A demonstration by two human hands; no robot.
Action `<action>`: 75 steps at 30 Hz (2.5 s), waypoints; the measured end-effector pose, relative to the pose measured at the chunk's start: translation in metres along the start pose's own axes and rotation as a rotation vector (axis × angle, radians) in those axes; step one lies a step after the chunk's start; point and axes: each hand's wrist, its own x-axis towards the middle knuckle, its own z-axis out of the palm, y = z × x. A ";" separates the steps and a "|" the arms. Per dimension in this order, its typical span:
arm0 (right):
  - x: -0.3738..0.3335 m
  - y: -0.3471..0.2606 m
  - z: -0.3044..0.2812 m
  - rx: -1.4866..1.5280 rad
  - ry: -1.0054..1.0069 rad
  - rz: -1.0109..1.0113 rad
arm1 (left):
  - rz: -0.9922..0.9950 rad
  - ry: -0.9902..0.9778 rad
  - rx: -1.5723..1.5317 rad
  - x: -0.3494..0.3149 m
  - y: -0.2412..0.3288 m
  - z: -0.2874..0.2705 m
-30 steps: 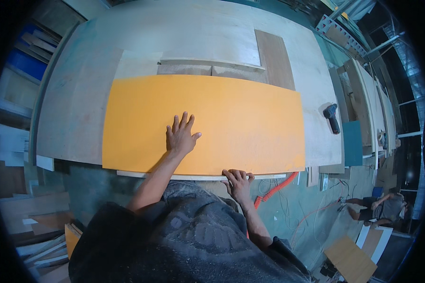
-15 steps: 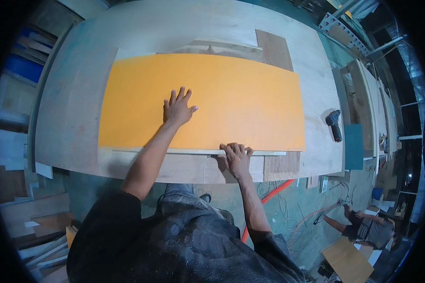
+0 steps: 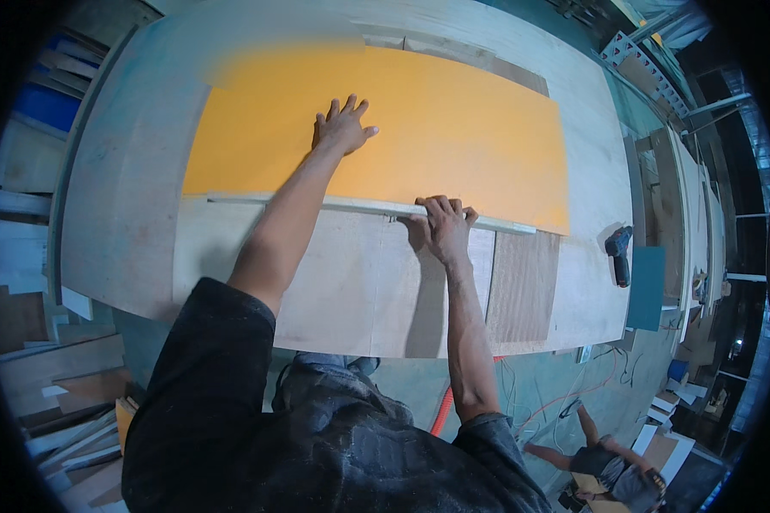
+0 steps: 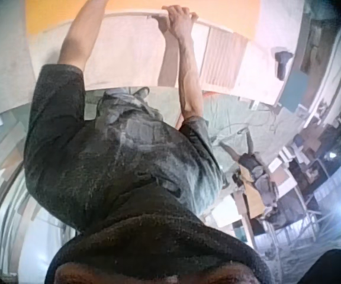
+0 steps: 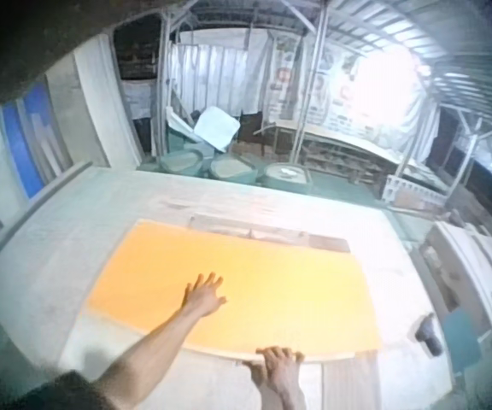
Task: The person positions and aligns a yellow wooden panel on top of a larger wooden surface, repeatedly lifting and shifting it with their hands.
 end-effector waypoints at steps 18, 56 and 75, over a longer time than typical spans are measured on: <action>0.181 0.058 0.024 0.010 0.022 -0.020 | 0.034 0.138 0.026 0.181 -0.008 -0.041; -0.405 -0.135 -0.067 0.200 -0.278 0.128 | 0.048 0.012 -0.014 -0.428 -0.026 0.141; -0.502 0.142 -0.048 1.489 0.531 1.415 | -1.287 0.702 -0.832 -0.587 -0.302 0.185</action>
